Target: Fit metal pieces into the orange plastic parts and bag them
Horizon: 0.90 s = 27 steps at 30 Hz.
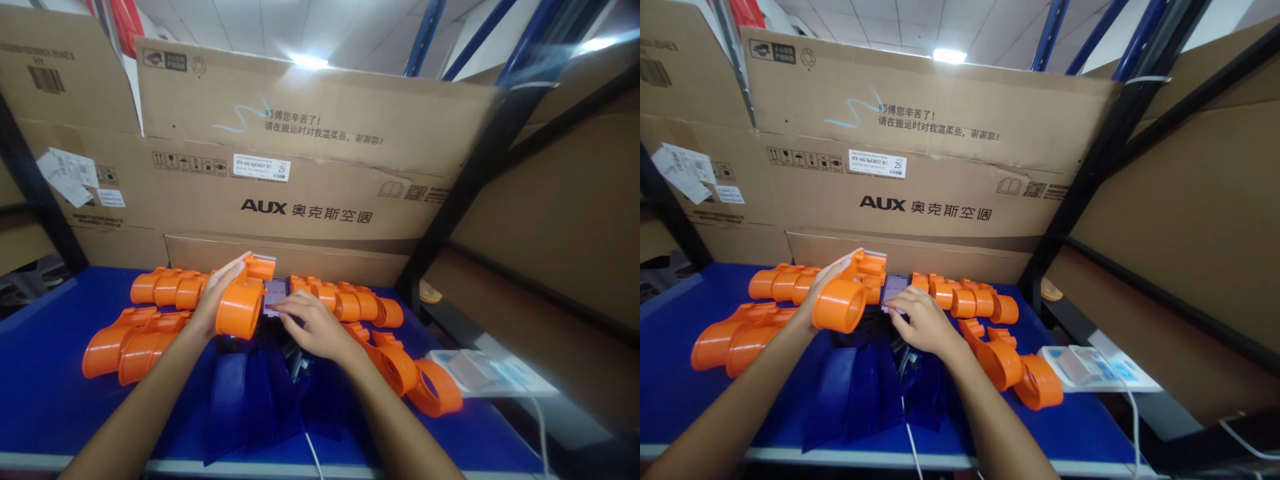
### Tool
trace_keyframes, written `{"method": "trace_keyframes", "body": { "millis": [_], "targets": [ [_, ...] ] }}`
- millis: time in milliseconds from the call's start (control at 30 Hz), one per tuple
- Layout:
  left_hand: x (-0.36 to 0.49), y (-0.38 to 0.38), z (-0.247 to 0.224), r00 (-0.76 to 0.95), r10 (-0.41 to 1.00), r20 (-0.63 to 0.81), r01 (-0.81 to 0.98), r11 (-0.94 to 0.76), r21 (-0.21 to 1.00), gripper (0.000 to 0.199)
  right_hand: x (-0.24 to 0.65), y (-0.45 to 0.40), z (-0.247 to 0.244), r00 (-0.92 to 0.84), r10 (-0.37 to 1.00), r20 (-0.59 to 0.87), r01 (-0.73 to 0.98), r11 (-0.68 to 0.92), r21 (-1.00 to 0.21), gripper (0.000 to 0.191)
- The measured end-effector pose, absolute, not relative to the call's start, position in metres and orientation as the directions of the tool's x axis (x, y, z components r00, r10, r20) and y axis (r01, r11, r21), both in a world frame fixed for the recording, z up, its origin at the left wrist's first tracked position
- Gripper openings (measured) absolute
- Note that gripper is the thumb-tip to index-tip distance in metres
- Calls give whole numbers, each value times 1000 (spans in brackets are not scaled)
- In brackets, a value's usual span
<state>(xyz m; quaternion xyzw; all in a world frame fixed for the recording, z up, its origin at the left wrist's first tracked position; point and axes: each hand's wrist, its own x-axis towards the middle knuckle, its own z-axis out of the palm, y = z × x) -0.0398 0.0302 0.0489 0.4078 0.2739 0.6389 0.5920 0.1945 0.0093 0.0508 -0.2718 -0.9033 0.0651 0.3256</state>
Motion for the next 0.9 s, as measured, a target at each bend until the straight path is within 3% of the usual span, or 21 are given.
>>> {"method": "trace_keyframes", "body": {
  "millis": [167, 333, 533, 900],
  "targets": [
    [-32, 15, 63, 118, 972, 203, -445, -131, 886, 79, 159, -1, 68, -821, 400, 407, 347, 916, -200, 18],
    [-28, 1, 78, 115, 965, 236, -400, -173, 900, 76, 121, -9, 56, -904, 296, 309, 240, 949, -205, 24],
    [-26, -4, 87, 50, 966, 254, -401, -214, 891, 69, 87, 0, 35, -934, 270, 232, 236, 958, -163, 31],
    [-34, -2, 80, 19, 969, 246, -415, -216, 884, 61, 84, 4, 20, -907, 334, 257, 259, 923, -283, 33]
  ]
}}
